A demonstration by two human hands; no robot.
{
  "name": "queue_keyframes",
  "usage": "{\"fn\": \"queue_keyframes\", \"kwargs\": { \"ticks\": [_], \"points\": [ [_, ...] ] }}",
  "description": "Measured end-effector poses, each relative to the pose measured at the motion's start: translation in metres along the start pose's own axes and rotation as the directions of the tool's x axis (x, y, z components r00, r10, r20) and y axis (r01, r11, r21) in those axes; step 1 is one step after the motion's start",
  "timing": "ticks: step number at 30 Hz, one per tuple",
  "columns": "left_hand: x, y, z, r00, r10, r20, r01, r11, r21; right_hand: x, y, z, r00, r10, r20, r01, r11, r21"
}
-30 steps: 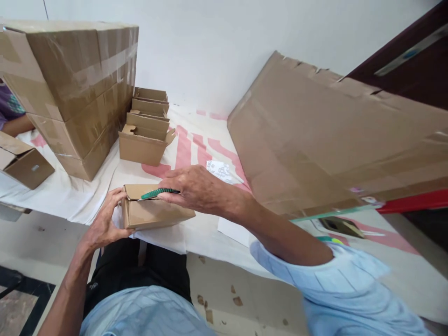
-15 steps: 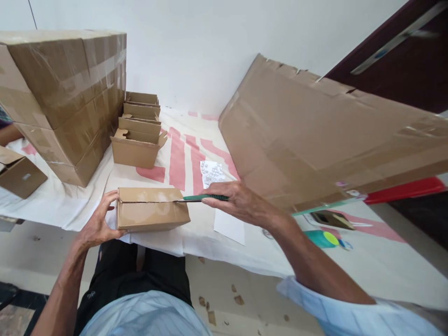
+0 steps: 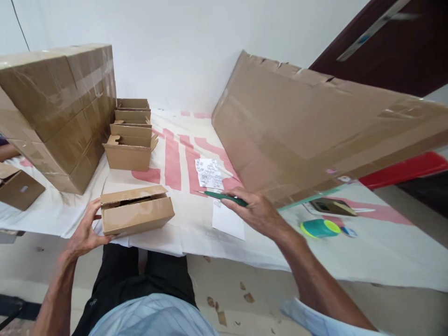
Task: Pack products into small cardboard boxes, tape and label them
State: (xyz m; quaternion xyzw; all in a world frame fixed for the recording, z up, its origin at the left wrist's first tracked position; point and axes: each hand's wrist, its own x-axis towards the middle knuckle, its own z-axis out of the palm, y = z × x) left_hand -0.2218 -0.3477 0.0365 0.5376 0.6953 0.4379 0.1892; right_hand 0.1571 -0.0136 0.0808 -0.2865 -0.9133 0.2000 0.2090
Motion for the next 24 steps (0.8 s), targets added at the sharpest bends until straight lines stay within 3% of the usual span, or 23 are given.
{"fn": "queue_keyframes", "kwargs": {
  "ticks": [6,8,10,18,22,24],
  "points": [
    [0.009,0.006,-0.01,0.999,-0.027,0.045,0.03,0.998,-0.063,-0.04,0.019,0.112,0.981,0.131,-0.14,-0.129,0.991,0.02],
    [0.011,0.002,-0.011,0.998,-0.047,0.03,0.05,0.99,-0.135,-0.05,0.015,0.139,0.969,0.139,-0.205,-0.136,0.99,0.028],
    [0.011,-0.004,-0.01,0.996,-0.083,0.014,0.084,0.981,-0.177,-0.056,0.007,0.152,0.954,0.112,-0.278,-0.103,0.994,0.046],
    [0.013,-0.009,-0.007,0.98,-0.197,-0.014,0.19,0.962,-0.194,-0.058,-0.029,0.137,0.911,0.008,-0.411,0.033,0.995,0.092],
    [0.019,-0.005,-0.009,0.977,-0.21,-0.015,0.204,0.96,-0.192,-0.055,-0.043,0.124,0.894,0.058,-0.444,0.026,0.983,0.181],
    [0.022,-0.004,-0.009,0.977,-0.212,-0.015,0.206,0.961,-0.186,-0.054,-0.052,0.118,0.896,0.144,-0.419,-0.006,0.949,0.314]
  ]
}}
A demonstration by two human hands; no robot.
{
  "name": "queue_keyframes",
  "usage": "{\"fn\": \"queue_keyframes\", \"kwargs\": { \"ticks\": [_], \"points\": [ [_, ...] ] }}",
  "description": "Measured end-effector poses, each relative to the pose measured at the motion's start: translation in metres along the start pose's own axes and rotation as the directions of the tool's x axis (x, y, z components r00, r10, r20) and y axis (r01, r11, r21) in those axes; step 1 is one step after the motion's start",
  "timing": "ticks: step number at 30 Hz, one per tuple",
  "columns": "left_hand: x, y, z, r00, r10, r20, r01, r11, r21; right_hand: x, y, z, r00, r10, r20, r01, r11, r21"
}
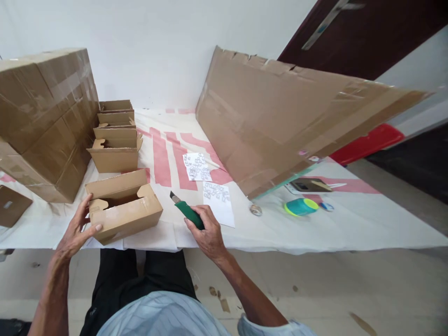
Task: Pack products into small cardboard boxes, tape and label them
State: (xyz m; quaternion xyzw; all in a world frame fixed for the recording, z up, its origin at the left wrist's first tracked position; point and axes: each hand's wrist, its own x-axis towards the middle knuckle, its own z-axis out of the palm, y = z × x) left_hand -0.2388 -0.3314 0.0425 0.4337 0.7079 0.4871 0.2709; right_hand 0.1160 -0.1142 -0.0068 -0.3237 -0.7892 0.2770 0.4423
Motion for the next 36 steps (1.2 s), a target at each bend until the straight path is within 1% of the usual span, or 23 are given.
{"fn": "queue_keyframes", "kwargs": {
  "ticks": [2,3,4,6,7,8,9,11,13,15,16,17,18,20,22,23,24,26,28,29,30,32,36],
  "points": [
    [0.002,0.0,0.001,1.0,0.007,0.002,-0.007,1.0,0.007,0.001,-0.011,-0.002,0.985,0.156,0.078,-0.169,0.965,0.203],
    [0.003,0.0,0.001,1.0,0.01,0.004,-0.01,1.0,0.013,0.002,-0.016,-0.003,0.96,0.238,0.148,-0.275,0.902,0.332],
    [0.004,0.0,0.002,1.0,0.013,0.003,-0.013,1.0,0.021,0.002,-0.021,-0.003,0.923,0.308,0.23,-0.382,0.803,0.458],
    [0.005,0.0,0.002,1.0,0.027,-0.009,-0.026,0.999,0.045,0.002,-0.031,-0.003,0.839,0.384,0.386,-0.543,0.547,0.637],
    [0.004,0.001,0.003,0.999,0.034,-0.018,-0.033,0.997,0.063,0.002,-0.036,-0.003,0.805,0.397,0.441,-0.588,0.433,0.683],
    [0.004,0.001,0.003,0.999,0.042,-0.028,-0.04,0.996,0.084,0.002,-0.04,-0.003,0.778,0.402,0.482,-0.617,0.345,0.707],
    [0.003,0.003,0.003,0.998,0.05,-0.04,-0.046,0.993,0.107,0.002,-0.044,-0.004,0.758,0.4,0.515,-0.637,0.286,0.716],
    [0.002,0.007,0.004,0.995,0.069,-0.068,-0.058,0.987,0.153,0.002,-0.051,-0.005,0.737,0.385,0.556,-0.658,0.222,0.719],
    [-0.001,0.013,0.006,0.989,0.099,-0.106,-0.077,0.977,0.197,0.001,-0.055,-0.005,0.724,0.371,0.582,-0.674,0.201,0.711],
    [-0.003,0.021,0.009,0.98,0.133,-0.147,-0.095,0.966,0.239,-0.001,-0.058,-0.005,0.714,0.363,0.599,-0.689,0.215,0.692],
    [-0.004,0.024,0.011,0.975,0.146,-0.165,-0.1,0.961,0.256,-0.002,-0.057,-0.005,0.714,0.364,0.598,-0.693,0.242,0.679],
    [-0.006,0.027,0.013,0.971,0.155,-0.183,-0.103,0.958,0.267,-0.002,-0.055,-0.004,0.723,0.37,0.583,-0.686,0.294,0.665],
    [-0.006,0.03,0.015,0.967,0.16,-0.198,-0.103,0.957,0.27,-0.003,-0.051,-0.003,0.745,0.385,0.545,-0.666,0.377,0.644],
    [-0.007,0.032,0.018,0.963,0.155,-0.219,-0.097,0.962,0.255,-0.003,-0.035,0.001,0.822,0.423,0.382,-0.57,0.623,0.535],
    [-0.007,0.03,0.02,0.964,0.134,-0.231,-0.083,0.972,0.22,-0.004,-0.01,0.008,0.907,0.395,0.147,-0.421,0.855,0.304],
    [-0.006,0.028,0.021,0.964,0.123,-0.236,-0.076,0.977,0.198,-0.006,0.005,0.012,0.937,0.346,0.052,-0.35,0.921,0.169],
    [-0.005,0.026,0.021,0.963,0.115,-0.244,-0.073,0.982,0.175,-0.008,0.021,0.017,0.957,0.29,-0.004,-0.289,0.956,0.049],
    [-0.004,0.023,0.022,0.959,0.102,-0.263,-0.071,0.99,0.122,-0.014,0.051,0.028,0.979,0.205,-0.019,-0.206,0.969,-0.134],
    [-0.002,0.02,0.023,0.961,0.059,-0.271,-0.049,0.998,0.044,-0.018,0.07,0.036,0.99,0.143,0.001,-0.138,0.961,-0.239],
    [-0.002,0.019,0.023,0.963,0.03,-0.268,-0.031,1.0,-0.001,-0.018,0.074,0.039,0.994,0.112,0.003,-0.107,0.958,-0.265],
    [-0.001,0.018,0.023,0.965,0.008,-0.261,-0.019,0.999,-0.041,-0.017,0.074,0.04,0.997,0.079,-0.001,-0.077,0.96,-0.271],
    [-0.001,0.015,0.022,0.967,0.005,-0.253,-0.028,0.996,-0.084,-0.008,0.061,0.039,1.0,0.027,-0.013,-0.029,0.974,-0.224],
    [0.0,0.006,0.021,0.976,0.052,-0.21,-0.081,0.988,-0.133,0.024,0.007,0.033,0.998,-0.051,0.026,0.052,0.997,-0.051]
  ]
}}
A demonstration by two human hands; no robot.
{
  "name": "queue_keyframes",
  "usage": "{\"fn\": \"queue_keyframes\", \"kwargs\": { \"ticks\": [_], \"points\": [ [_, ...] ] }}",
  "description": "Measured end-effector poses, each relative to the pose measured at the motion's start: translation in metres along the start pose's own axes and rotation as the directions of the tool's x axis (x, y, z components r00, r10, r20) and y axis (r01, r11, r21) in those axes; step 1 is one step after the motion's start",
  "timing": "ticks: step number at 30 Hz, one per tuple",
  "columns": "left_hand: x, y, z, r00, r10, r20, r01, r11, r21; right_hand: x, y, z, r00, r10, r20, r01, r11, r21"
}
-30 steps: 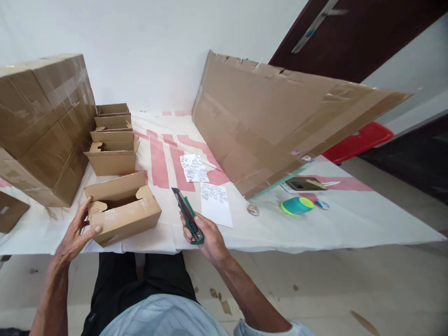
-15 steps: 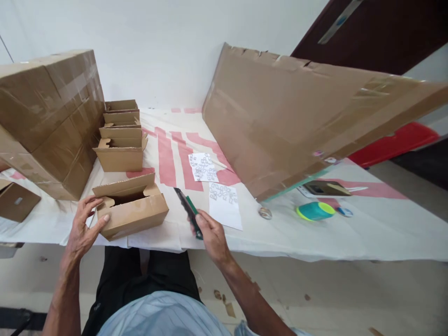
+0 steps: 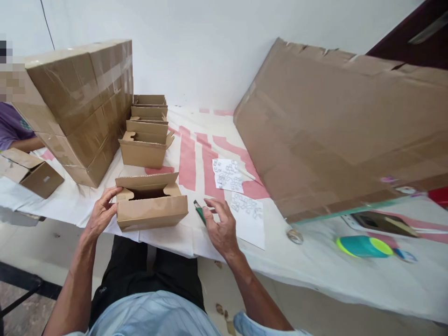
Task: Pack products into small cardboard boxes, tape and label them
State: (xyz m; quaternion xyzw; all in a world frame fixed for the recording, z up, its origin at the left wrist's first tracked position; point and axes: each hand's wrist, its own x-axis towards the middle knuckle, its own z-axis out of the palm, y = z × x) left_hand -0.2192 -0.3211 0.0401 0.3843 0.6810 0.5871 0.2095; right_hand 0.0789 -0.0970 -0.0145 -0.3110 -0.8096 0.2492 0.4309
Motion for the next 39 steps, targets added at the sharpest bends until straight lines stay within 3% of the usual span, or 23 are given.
{"fn": "queue_keyframes", "kwargs": {
  "ticks": [3,5,9,12,15,18,19,21,22,24,26,29,35,39],
  "points": [
    [-0.001,-0.003,-0.001,0.999,-0.021,0.029,0.022,0.999,-0.049,0.021,-0.028,0.0,0.995,-0.082,0.052,0.082,0.997,-0.009],
    [-0.003,-0.001,-0.002,1.0,-0.007,-0.028,0.006,1.0,-0.027,0.025,-0.029,0.004,0.992,-0.097,0.078,0.106,0.988,-0.11],
    [-0.017,0.021,-0.006,0.953,0.1,-0.286,-0.06,0.988,0.144,0.007,0.009,0.014,0.992,0.027,0.125,0.018,0.939,-0.344],
    [-0.035,0.049,-0.005,0.9,0.22,-0.377,-0.14,0.963,0.229,-0.012,0.04,0.013,0.968,0.214,0.129,-0.174,0.948,-0.267],
    [-0.056,0.075,0.01,0.914,0.292,-0.28,-0.234,0.946,0.224,-0.02,0.045,0.004,0.922,0.371,0.11,-0.364,0.928,-0.079],
    [-0.07,0.086,0.044,0.974,0.224,-0.014,-0.219,0.964,0.152,-0.022,0.02,-0.008,0.87,0.459,0.178,-0.484,0.864,0.139],
    [-0.072,0.085,0.059,0.982,0.168,0.085,-0.177,0.977,0.115,-0.024,0.006,-0.013,0.838,0.49,0.241,-0.543,0.796,0.27],
    [-0.073,0.079,0.09,0.971,0.049,0.235,-0.058,0.998,0.034,-0.032,-0.024,-0.023,0.763,0.507,0.4,-0.645,0.562,0.518],
    [-0.072,0.074,0.105,0.962,-0.011,0.271,0.014,1.0,-0.009,-0.036,-0.04,-0.027,0.742,0.494,0.453,-0.666,0.47,0.579],
    [-0.068,0.066,0.13,0.952,-0.109,0.287,0.146,0.983,-0.114,-0.046,-0.066,-0.035,0.729,0.443,0.522,-0.681,0.393,0.618],
    [-0.062,0.062,0.146,0.939,-0.168,0.3,0.242,0.942,-0.231,-0.055,-0.084,-0.04,0.731,0.387,0.562,-0.683,0.401,0.611],
    [-0.055,0.065,0.155,0.931,-0.183,0.317,0.292,0.894,-0.34,-0.062,-0.097,-0.042,0.738,0.339,0.584,-0.671,0.46,0.582],
    [-0.051,0.078,0.153,0.955,-0.12,0.272,0.215,0.909,-0.356,-0.071,-0.094,-0.044,0.774,0.3,0.558,-0.622,0.53,0.577],
    [-0.058,0.088,0.142,0.964,-0.116,0.24,0.2,0.911,-0.362,-0.076,-0.079,-0.057,0.765,0.254,0.592,-0.595,0.629,0.5]
  ]
}}
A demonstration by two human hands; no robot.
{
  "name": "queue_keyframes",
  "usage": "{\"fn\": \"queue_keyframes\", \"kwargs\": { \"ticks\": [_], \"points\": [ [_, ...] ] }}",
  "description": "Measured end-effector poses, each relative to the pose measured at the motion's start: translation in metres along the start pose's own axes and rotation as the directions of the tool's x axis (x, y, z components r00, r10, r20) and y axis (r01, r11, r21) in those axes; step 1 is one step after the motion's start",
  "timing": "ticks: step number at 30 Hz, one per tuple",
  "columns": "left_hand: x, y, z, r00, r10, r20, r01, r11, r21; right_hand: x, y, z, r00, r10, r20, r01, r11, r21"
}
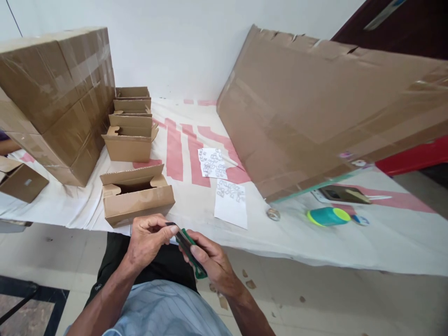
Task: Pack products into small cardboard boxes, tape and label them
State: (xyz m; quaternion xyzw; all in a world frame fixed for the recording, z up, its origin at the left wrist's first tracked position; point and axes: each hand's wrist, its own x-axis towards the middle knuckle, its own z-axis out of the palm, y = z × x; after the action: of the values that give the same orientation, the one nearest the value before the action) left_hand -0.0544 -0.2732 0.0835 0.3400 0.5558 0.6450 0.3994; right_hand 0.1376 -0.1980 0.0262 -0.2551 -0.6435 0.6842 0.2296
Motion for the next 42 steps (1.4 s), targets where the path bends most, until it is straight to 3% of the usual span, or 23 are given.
{"fn": "queue_keyframes", "kwargs": {
  "ticks": [2,4,6,8,10,12,14,17,20,24,28,31,34,37,42],
  "points": [
    [-0.009,0.014,-0.011,0.992,0.07,-0.104,-0.066,0.997,0.043,0.003,0.004,-0.014,0.999,-0.024,-0.042,0.019,0.995,-0.1],
    [-0.017,0.033,-0.031,0.955,0.207,-0.212,-0.176,0.972,0.154,0.016,0.011,-0.031,0.976,-0.098,-0.194,0.047,0.967,-0.252],
    [-0.021,0.049,-0.058,0.878,0.373,-0.299,-0.276,0.906,0.319,0.037,0.026,-0.048,0.906,-0.228,-0.356,0.048,0.892,-0.45],
    [-0.018,0.057,-0.088,0.784,0.505,-0.361,-0.281,0.807,0.519,0.062,0.048,-0.064,0.835,-0.357,-0.418,0.026,0.785,-0.619],
    [-0.01,0.054,-0.116,0.75,0.57,-0.335,-0.23,0.7,0.676,0.085,0.071,-0.075,0.799,-0.42,-0.431,-0.017,0.701,-0.713],
    [-0.001,0.043,-0.141,0.787,0.545,-0.291,-0.171,0.645,0.745,0.102,0.084,-0.079,0.792,-0.462,-0.4,-0.012,0.643,-0.766],
    [0.009,0.029,-0.158,0.839,0.485,-0.246,-0.153,0.645,0.748,0.11,0.08,-0.073,0.79,-0.516,-0.333,0.062,0.606,-0.793],
    [0.021,0.012,-0.173,0.899,0.407,-0.164,-0.189,0.697,0.692,0.115,0.042,-0.05,0.768,-0.614,-0.181,0.255,0.552,-0.794],
    [0.03,0.004,-0.176,0.94,0.326,-0.1,-0.192,0.749,0.634,0.124,-0.009,-0.018,0.736,-0.672,0.086,0.472,0.417,-0.777],
    [0.036,0.004,-0.173,0.967,0.249,-0.059,-0.163,0.778,0.607,0.134,-0.049,0.011,0.708,-0.579,0.403,0.63,0.26,-0.732],
    [0.03,0.005,-0.174,0.985,0.16,-0.062,-0.088,0.782,0.617,0.116,-0.055,0.019,0.628,-0.608,0.487,0.681,0.126,-0.721],
    [0.024,0.004,-0.178,0.997,0.067,0.025,-0.067,0.756,0.651,0.093,-0.051,0.02,0.569,-0.608,0.554,0.741,0.085,-0.666],
    [0.021,0.001,-0.18,0.992,0.042,0.119,-0.112,0.726,0.678,0.084,-0.046,0.024,0.584,-0.562,0.586,0.758,0.119,-0.641],
    [0.02,-0.001,-0.178,0.99,0.042,0.136,-0.126,0.707,0.696,0.096,-0.045,0.03,0.606,-0.518,0.603,0.749,0.119,-0.651],
    [0.018,-0.001,-0.173,0.987,0.09,0.133,-0.157,0.719,0.678,0.129,-0.054,0.029,0.635,-0.407,0.657,0.699,-0.06,-0.713]
  ]
}}
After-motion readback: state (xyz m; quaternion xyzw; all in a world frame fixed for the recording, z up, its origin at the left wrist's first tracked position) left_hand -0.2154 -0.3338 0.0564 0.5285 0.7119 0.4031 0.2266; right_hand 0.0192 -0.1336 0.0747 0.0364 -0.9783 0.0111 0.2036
